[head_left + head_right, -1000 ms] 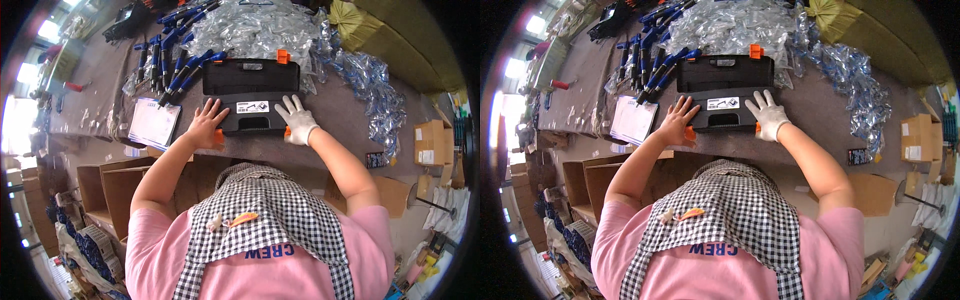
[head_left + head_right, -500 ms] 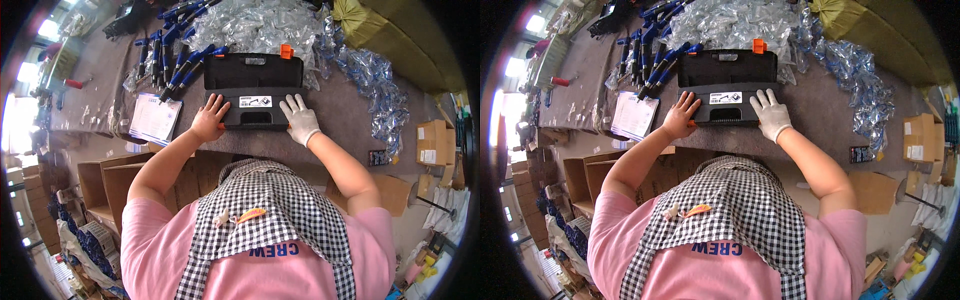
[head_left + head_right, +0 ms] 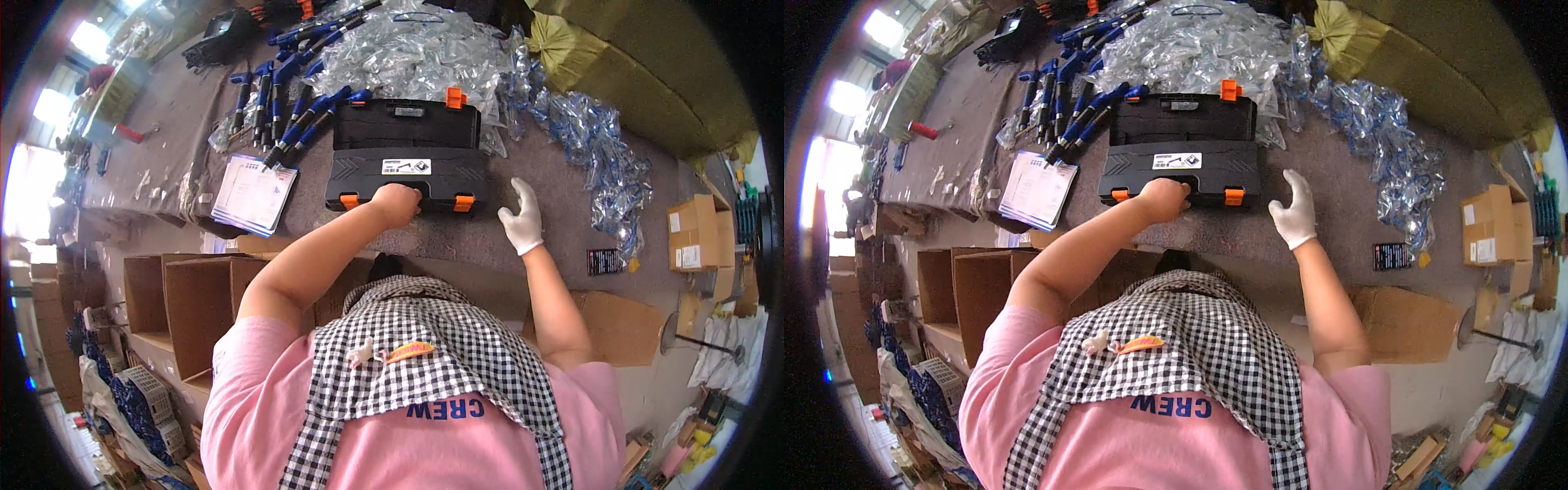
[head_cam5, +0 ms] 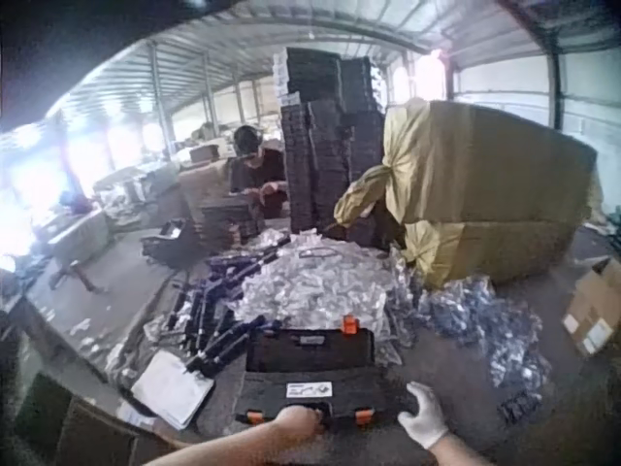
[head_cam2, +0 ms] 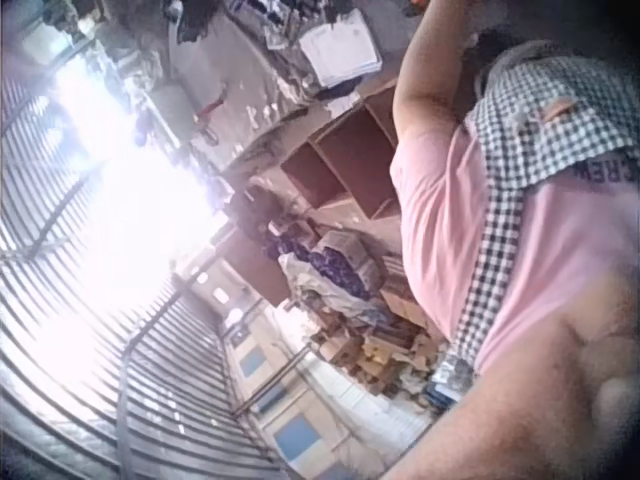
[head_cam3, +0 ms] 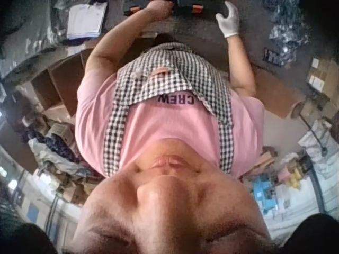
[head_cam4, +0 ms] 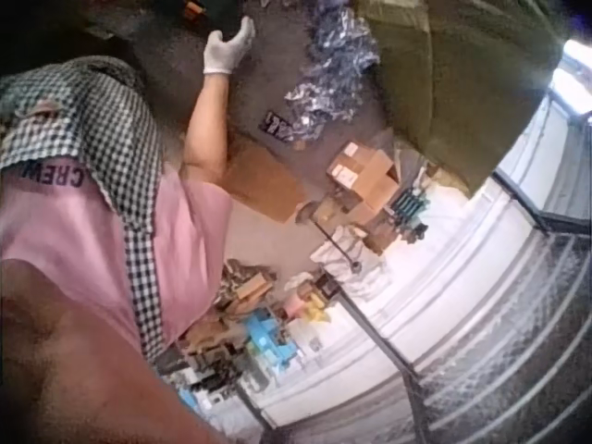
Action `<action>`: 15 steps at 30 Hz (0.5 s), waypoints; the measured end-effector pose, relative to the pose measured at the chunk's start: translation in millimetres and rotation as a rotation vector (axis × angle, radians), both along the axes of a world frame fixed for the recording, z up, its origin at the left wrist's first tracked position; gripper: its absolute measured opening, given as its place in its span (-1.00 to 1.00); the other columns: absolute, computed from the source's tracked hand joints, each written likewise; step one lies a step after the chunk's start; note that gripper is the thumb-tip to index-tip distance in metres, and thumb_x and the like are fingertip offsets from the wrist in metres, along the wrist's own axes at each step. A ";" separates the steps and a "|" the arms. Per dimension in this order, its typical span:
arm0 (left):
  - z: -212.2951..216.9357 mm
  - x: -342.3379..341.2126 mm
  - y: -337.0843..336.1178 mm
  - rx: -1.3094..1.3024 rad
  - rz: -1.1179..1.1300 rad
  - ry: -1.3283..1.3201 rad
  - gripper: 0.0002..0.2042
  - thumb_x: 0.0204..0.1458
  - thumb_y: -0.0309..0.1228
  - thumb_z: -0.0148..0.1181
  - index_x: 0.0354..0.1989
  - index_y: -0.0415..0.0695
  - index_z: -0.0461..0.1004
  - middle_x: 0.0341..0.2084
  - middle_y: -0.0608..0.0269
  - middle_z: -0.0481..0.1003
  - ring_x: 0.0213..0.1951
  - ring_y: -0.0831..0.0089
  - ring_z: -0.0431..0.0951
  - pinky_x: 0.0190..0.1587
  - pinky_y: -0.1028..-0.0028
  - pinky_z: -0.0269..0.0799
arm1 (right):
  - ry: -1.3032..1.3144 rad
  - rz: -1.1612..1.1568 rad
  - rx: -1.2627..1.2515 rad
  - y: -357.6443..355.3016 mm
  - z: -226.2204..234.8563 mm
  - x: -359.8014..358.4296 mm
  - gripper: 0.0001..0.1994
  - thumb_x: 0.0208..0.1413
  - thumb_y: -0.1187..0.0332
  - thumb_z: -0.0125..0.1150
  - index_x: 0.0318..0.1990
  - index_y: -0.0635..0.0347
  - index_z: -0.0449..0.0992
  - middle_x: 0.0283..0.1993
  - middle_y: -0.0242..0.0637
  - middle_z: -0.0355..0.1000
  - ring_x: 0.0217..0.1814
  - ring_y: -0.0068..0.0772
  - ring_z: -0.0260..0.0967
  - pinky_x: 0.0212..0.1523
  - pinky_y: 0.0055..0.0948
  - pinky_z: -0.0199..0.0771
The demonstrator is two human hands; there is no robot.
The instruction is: Packaging handheld tools into plastic cases and then into cardboard boxes for shipping.
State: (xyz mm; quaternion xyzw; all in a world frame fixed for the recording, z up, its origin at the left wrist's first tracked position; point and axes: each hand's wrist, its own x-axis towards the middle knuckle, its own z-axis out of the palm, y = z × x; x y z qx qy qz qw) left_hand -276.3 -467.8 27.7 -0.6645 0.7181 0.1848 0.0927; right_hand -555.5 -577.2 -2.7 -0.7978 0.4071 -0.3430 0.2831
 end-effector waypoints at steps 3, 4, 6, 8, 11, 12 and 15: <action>31.8 0.0 -0.7 0.016 0.088 0.008 -0.72 0.09 -0.23 0.12 -0.16 -0.17 0.47 -0.32 0.02 0.59 -0.20 0.10 0.61 -0.17 0.16 0.50 | 0.028 0.046 0.071 14.0 -9.4 4.9 -0.45 -0.12 0.41 0.25 0.12 0.32 0.35 0.18 0.07 0.30 0.28 0.06 0.20 0.33 -0.17 0.13; 56.6 -2.9 4.5 0.026 0.136 0.051 -0.71 0.09 -0.21 0.12 -0.16 -0.18 0.47 -0.32 0.01 0.59 -0.20 0.08 0.61 -0.16 0.14 0.50 | 0.055 0.030 0.100 18.0 -12.6 6.3 -0.45 -0.10 0.39 0.25 0.11 0.36 0.35 0.18 0.10 0.30 0.28 0.08 0.19 0.33 -0.16 0.12; 83.0 -3.2 30.7 -0.048 0.203 0.090 -0.68 0.08 -0.19 0.14 -0.16 -0.19 0.44 -0.33 0.01 0.59 -0.22 0.06 0.60 -0.18 0.15 0.49 | 0.135 -0.028 0.133 24.2 -18.8 11.4 -0.45 -0.08 0.42 0.24 0.14 0.40 0.34 0.19 0.11 0.28 0.31 0.06 0.18 0.31 -0.18 0.14; 143.5 0.5 74.7 -0.159 0.329 0.159 -0.70 0.07 -0.18 0.15 -0.21 -0.19 0.42 -0.40 0.00 0.57 -0.28 0.01 0.58 -0.24 0.10 0.47 | -0.080 0.043 0.309 23.5 -12.8 6.2 -0.50 -0.01 0.50 0.18 0.15 0.41 0.33 0.21 0.06 0.27 0.31 -0.05 0.20 0.31 -0.21 0.17; 216.6 24.0 156.4 -0.338 0.618 0.092 -0.73 0.00 -0.23 0.19 -0.33 -0.19 0.38 -0.50 0.00 0.51 -0.37 -0.03 0.56 -0.33 0.05 0.45 | -0.175 0.009 0.427 25.5 4.2 13.4 -0.55 0.07 0.52 0.12 0.17 0.40 0.32 0.26 -0.03 0.25 0.33 -0.14 0.19 0.33 -0.23 0.17; 233.4 34.0 185.3 -0.498 0.695 0.020 -0.78 -0.04 -0.31 0.22 -0.37 -0.19 0.38 -0.50 -0.03 0.50 -0.40 -0.06 0.54 -0.36 0.08 0.44 | -0.146 -0.011 0.427 23.5 1.9 11.3 -0.56 0.08 0.54 0.11 0.16 0.41 0.32 0.24 -0.01 0.27 0.30 -0.15 0.22 0.32 -0.24 0.17; 251.9 78.7 271.1 -0.893 0.994 -0.121 -0.83 -0.08 -0.48 0.24 -0.31 -0.23 0.44 -0.47 -0.16 0.48 -0.37 -0.15 0.51 -0.36 0.12 0.40 | -0.133 0.041 0.514 17.5 -11.6 28.4 -0.60 0.11 0.54 0.10 0.14 0.43 0.34 0.14 -0.06 0.37 0.19 -0.27 0.33 0.26 -0.32 0.26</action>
